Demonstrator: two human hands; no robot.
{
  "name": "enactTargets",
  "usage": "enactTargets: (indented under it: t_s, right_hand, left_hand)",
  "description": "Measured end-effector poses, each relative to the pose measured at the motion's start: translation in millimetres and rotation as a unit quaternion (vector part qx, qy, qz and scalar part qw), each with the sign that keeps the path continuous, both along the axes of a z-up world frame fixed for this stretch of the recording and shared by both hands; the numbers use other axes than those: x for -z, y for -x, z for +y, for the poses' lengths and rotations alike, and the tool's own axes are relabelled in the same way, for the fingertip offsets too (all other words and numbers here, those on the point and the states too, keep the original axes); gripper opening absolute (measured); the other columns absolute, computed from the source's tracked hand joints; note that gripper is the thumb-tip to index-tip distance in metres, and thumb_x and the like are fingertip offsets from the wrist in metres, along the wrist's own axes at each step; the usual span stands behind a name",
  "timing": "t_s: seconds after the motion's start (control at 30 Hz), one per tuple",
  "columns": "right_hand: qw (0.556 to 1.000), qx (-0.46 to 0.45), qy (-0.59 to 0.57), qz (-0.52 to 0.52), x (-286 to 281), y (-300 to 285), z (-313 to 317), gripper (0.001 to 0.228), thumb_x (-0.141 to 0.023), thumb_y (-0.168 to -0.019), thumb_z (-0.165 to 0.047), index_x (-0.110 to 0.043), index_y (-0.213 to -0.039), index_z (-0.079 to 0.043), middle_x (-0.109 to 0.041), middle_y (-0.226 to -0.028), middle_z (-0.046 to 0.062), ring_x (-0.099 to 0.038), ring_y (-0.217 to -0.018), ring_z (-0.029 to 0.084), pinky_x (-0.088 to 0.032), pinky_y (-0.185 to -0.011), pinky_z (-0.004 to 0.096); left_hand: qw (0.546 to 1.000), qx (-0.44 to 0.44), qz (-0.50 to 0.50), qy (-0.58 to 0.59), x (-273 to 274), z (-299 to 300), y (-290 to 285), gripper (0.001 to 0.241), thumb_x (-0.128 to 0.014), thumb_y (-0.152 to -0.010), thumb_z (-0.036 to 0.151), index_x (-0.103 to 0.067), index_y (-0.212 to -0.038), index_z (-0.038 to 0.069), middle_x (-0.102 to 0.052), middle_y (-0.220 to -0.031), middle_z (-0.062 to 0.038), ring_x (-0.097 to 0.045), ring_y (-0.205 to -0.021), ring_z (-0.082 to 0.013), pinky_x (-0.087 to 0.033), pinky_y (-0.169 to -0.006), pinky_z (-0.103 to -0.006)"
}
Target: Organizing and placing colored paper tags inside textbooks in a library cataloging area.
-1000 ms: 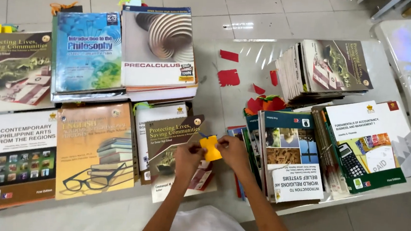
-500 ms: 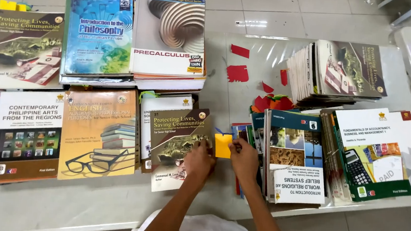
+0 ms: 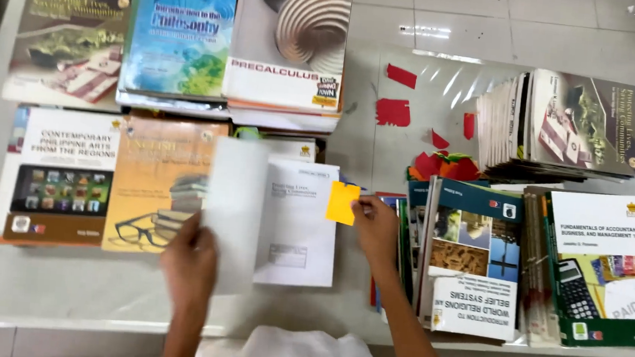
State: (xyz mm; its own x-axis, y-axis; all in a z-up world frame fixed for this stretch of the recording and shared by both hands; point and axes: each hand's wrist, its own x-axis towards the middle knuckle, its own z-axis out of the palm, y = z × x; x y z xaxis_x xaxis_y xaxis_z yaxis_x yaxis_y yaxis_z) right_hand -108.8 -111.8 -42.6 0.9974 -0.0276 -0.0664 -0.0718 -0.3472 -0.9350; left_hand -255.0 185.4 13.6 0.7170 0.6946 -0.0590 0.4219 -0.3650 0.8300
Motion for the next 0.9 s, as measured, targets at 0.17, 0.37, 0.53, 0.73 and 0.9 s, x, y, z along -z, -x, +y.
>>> enactTargets:
  t_s: [0.17, 0.37, 0.53, 0.73, 0.9]
  right_hand:
    - [0.996, -0.033, 0.073, 0.033, 21, -34, 95, 0.018, -0.076, -0.088, -0.016, -0.076, -0.098, -0.001, -0.077, -0.082, 0.009, -0.072, -0.071, 0.015, -0.056, -0.065, 0.029]
    - [0.983, -0.039, 0.176, 0.043, 34, -65, 169, 0.021, -0.077, -0.083, -0.024, -0.08, -0.097, -0.009, -0.079, -0.089, 0.008, -0.074, -0.079, 0.022, -0.057, -0.07, 0.036]
    - [0.981, -0.055, 0.177, 0.063, 45, -67, 197, 0.022, -0.078, -0.082, -0.025, -0.08, -0.097, -0.009, -0.079, -0.087, 0.009, -0.075, -0.077, 0.022, -0.058, -0.071, 0.036]
    - [0.969, 0.0, 0.209, 0.13, 27, -60, 204, 0.021, -0.077, -0.084, -0.026, -0.081, -0.095, -0.009, -0.079, -0.085, 0.007, -0.073, -0.071, 0.02, -0.057, -0.069, 0.035]
    - [0.969, -0.014, 0.201, 0.141, 25, -61, 198, 0.023, -0.079, -0.085, -0.026, -0.082, -0.101, -0.009, -0.079, -0.084, 0.006, -0.072, -0.068, 0.016, -0.056, -0.067, 0.03]
  left_hand:
    - [0.995, -0.047, 0.067, 0.055, -26, 69, 11, 0.036, -0.063, -0.097, 0.009, -0.07, -0.131, 0.003, -0.077, -0.105, -0.018, -0.071, -0.09, -0.0238, -0.056, -0.083, -0.0375]
    - [0.991, -0.017, 0.111, 0.079, 21, 114, 15, 0.037, -0.067, -0.095, 0.013, -0.07, -0.131, 0.005, -0.077, -0.107, -0.018, -0.074, -0.092, -0.0226, -0.058, -0.084, -0.0369]
    - [0.986, -0.001, 0.089, 0.142, 8, 129, 19, 0.037, -0.068, -0.093, 0.011, -0.07, -0.129, 0.005, -0.079, -0.105, -0.017, -0.076, -0.093, -0.021, -0.059, -0.085, -0.035]
    - [0.976, 0.03, 0.093, 0.195, -10, 132, 15, 0.037, -0.067, -0.091, 0.009, -0.07, -0.128, 0.006, -0.08, -0.103, -0.015, -0.076, -0.092, -0.0185, -0.059, -0.082, -0.0332]
    - [0.969, 0.068, 0.083, 0.224, -31, 120, 12, 0.038, -0.068, -0.092, 0.012, -0.069, -0.129, 0.006, -0.081, -0.098, -0.013, -0.075, -0.087, -0.0176, -0.058, -0.08, -0.0317]
